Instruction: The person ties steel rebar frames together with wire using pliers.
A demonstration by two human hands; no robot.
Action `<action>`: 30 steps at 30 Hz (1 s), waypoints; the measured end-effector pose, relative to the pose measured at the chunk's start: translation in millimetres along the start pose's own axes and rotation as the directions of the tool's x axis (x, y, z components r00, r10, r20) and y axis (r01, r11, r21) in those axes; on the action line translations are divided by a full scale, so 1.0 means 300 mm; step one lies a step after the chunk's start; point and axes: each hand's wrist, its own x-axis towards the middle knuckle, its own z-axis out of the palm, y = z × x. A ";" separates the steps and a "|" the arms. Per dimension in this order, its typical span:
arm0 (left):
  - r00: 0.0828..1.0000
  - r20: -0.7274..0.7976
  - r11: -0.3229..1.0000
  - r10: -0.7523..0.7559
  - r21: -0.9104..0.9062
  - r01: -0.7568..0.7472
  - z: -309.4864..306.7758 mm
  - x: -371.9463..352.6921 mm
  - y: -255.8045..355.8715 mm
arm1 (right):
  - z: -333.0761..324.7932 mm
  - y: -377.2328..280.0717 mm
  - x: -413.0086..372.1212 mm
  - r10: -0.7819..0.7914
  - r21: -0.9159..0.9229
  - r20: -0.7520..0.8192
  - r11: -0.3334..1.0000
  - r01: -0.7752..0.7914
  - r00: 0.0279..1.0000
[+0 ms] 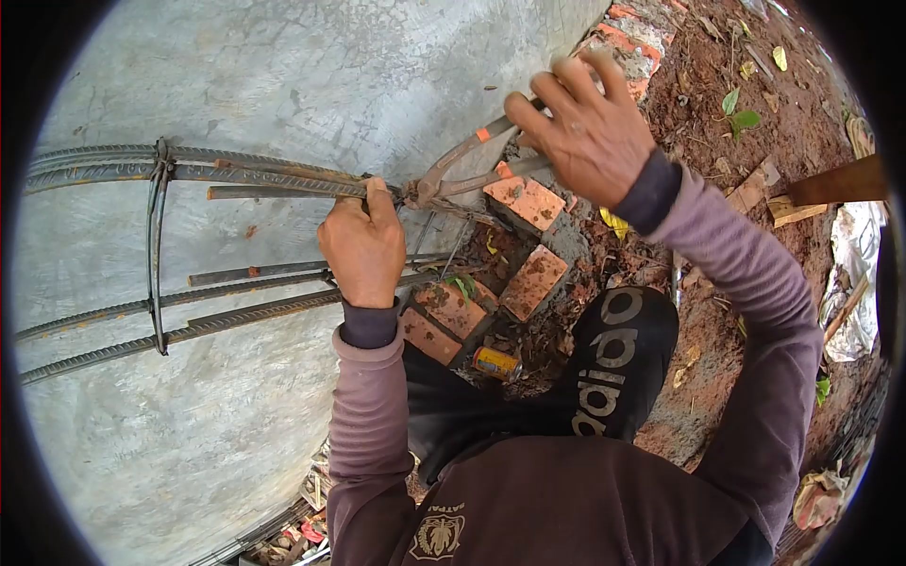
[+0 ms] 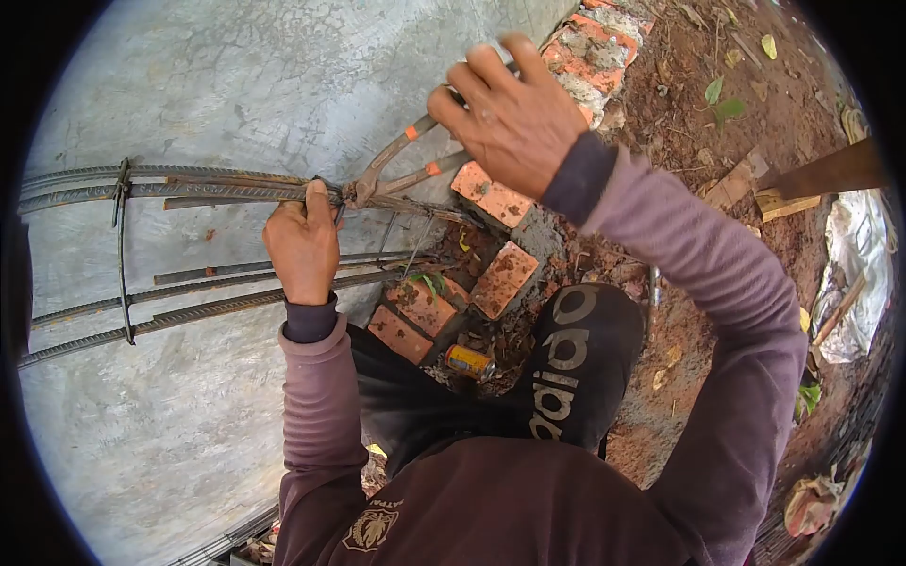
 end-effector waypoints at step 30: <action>0.999 0.034 0.997 -0.009 0.076 0.006 -0.046 0.040 0.018 | -0.044 -0.219 -0.136 -0.518 0.231 0.783 -0.272 -0.934 0.345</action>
